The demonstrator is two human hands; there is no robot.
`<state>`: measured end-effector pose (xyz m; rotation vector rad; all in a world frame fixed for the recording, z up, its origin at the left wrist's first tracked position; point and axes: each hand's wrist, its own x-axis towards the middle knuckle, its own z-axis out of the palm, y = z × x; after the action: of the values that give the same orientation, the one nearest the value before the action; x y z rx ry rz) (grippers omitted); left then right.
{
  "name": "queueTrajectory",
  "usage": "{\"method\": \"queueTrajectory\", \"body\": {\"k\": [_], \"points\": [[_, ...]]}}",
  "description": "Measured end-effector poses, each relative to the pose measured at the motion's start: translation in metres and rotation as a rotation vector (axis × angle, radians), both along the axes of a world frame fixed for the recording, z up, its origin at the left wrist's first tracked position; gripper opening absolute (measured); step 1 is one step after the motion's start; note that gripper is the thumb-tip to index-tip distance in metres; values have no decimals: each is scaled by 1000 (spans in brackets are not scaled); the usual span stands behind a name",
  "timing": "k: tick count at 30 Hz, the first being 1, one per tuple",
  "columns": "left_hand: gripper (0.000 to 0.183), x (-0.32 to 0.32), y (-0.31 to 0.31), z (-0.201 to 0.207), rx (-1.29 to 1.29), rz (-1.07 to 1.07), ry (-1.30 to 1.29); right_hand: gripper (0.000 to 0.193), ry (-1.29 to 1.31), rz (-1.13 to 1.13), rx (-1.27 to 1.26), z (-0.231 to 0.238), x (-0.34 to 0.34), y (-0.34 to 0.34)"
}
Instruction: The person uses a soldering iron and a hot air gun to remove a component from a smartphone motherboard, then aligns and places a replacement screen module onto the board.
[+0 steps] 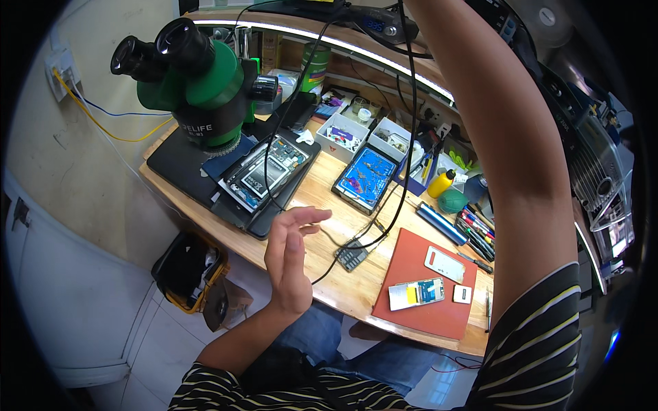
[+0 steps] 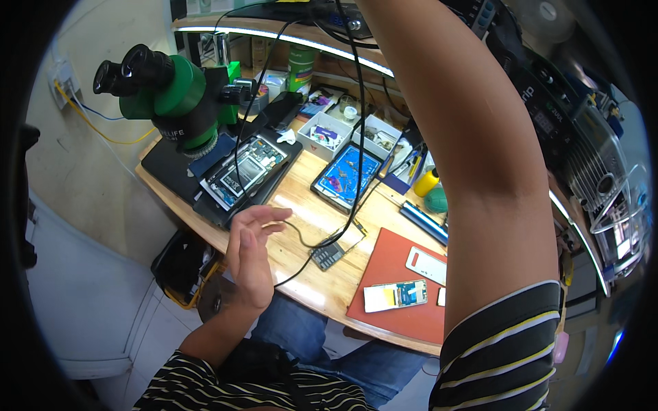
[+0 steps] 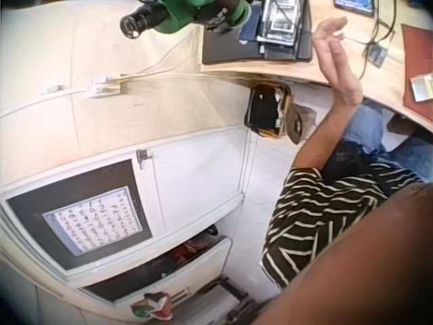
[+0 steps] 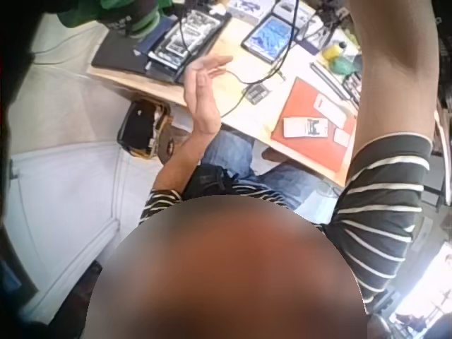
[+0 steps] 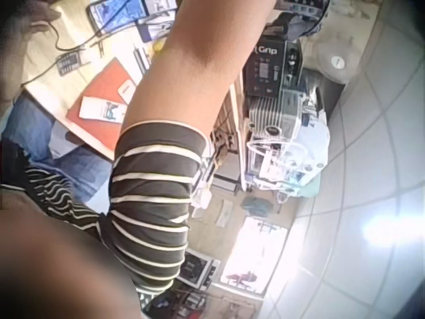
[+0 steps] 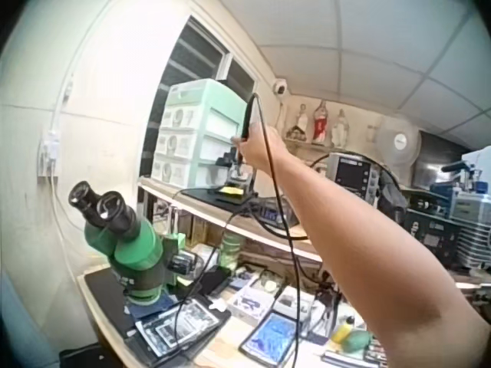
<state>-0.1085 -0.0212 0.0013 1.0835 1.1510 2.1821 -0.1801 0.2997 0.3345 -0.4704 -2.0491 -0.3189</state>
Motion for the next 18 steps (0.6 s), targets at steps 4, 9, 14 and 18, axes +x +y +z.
{"method": "queueTrajectory", "body": {"k": [4, 9, 14, 18], "points": [[41, -3, -13, 11, 248, 188, 390, 47, -50, -79, -55, 3, -20, 31], [31, 8, -15, 14, 227, -79, 515, 41, -87, -44, -389, -1, -41, 63], [29, 27, -4, 8, 97, -248, 543, 38, -323, -138, -266, -13, -52, 78], [31, 32, -6, 9, 74, -224, 553, 36, -287, -89, -172, -14, -47, 77]]}}
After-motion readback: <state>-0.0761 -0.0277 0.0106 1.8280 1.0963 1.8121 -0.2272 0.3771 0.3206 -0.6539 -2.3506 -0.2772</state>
